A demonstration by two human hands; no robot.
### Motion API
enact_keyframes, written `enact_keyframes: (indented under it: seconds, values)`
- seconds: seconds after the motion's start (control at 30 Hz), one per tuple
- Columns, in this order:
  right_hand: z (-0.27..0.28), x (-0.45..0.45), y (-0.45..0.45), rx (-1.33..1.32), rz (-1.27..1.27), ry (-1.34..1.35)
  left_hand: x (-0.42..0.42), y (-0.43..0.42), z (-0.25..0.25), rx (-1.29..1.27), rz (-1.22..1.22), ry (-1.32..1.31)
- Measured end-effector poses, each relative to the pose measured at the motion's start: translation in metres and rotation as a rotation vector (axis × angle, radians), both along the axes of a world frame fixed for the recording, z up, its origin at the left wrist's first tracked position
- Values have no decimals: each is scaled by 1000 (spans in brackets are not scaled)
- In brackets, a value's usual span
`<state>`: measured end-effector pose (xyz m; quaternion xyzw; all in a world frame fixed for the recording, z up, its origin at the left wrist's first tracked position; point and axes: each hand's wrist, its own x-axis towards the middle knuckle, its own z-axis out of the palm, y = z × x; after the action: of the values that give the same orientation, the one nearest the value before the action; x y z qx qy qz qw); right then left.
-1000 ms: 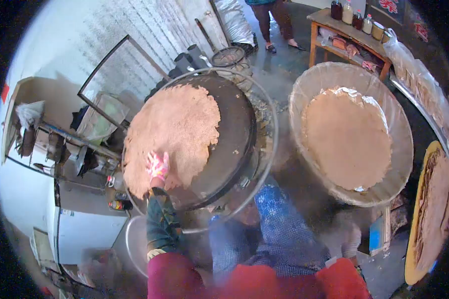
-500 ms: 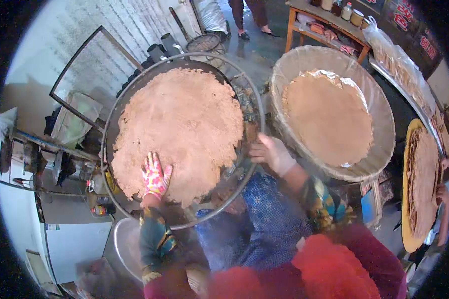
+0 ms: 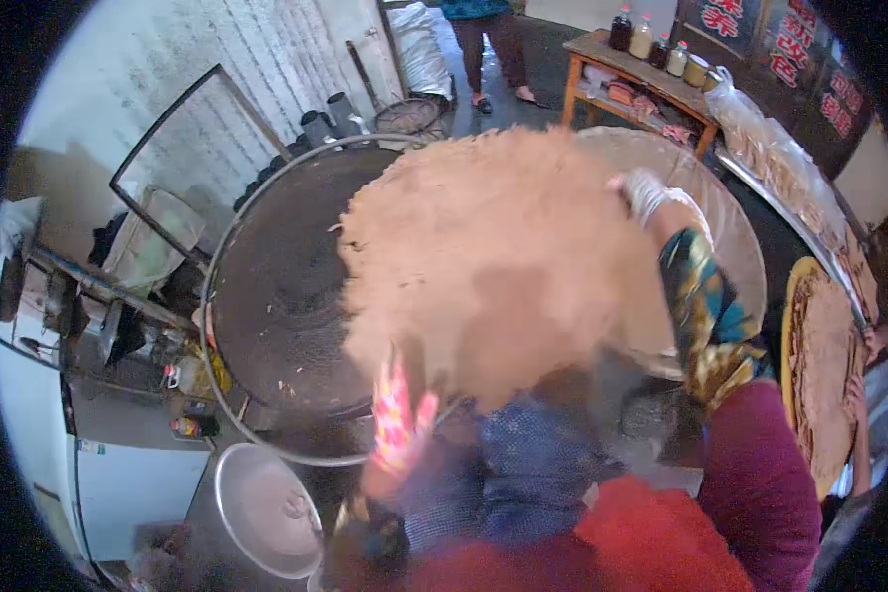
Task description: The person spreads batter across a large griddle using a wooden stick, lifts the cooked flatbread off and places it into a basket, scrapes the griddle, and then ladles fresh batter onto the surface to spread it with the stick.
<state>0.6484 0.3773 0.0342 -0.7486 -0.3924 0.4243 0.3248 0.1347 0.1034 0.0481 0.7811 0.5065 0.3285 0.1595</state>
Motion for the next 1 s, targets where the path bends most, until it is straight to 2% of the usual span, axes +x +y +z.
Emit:
enact_keyframes:
  seconds: [0.17, 0.23, 0.27, 0.37, 0.4, 0.43, 0.47, 0.5, 0.53, 0.57, 0.6, 0.63, 0.67, 0.73, 0.77, 0.87, 0.93, 1.0]
  values:
    - [232, 68, -23, -55, 368, -1171, 33, -87, -41, -160, -190, -29]
    - [295, 66, -29, 28, 462, -1561, 48, -104, -53, -211, -250, -56]
    - [315, 60, -30, 77, 471, -1699, 58, -110, -61, -168, -225, -39]
    - [330, 22, -30, 286, 180, -1633, 83, -110, -62, -168, -233, 36]
    - [313, -9, -41, 295, 234, -1628, 88, -108, -60, -227, -248, 67]
    - [284, -27, -47, 476, 232, -1528, 94, -106, -60, -284, -262, 98]
    - [240, -28, -40, 422, 362, -1665, 98, -107, -70, -294, -251, 71]
    - [215, -75, -71, 383, 235, -1557, 99, -109, -73, -290, -269, 74]
    - [146, -49, -46, 422, 306, -1734, 99, -108, -76, -284, -258, 104]
    - [118, -73, -70, 625, 255, -1361, 99, -107, -80, -275, -251, 135]
    - [71, -72, -72, 240, 389, -1492, 99, -110, -81, -242, -258, 103]
    - [17, -67, -77, 284, 386, -1452, 98, -112, -85, -227, -286, 113]
    - [-7, -73, -88, 122, 412, -1337, 97, -111, -90, -254, -283, 144]
    - [-81, -68, -104, 129, 438, -1270, 94, -109, -98, -252, -294, 160]
    - [-108, -70, -109, 80, 357, -1153, 93, -110, -105, -209, -289, 164]
    - [-167, -78, -118, -46, 293, -1060, 92, -109, -123, -123, -331, 222]
    - [-192, -84, -115, -80, 374, -1042, 93, -111, -130, -215, -240, 227]
    - [-209, -85, -109, -82, 413, -1034, 94, -110, -129, -191, -253, 201]
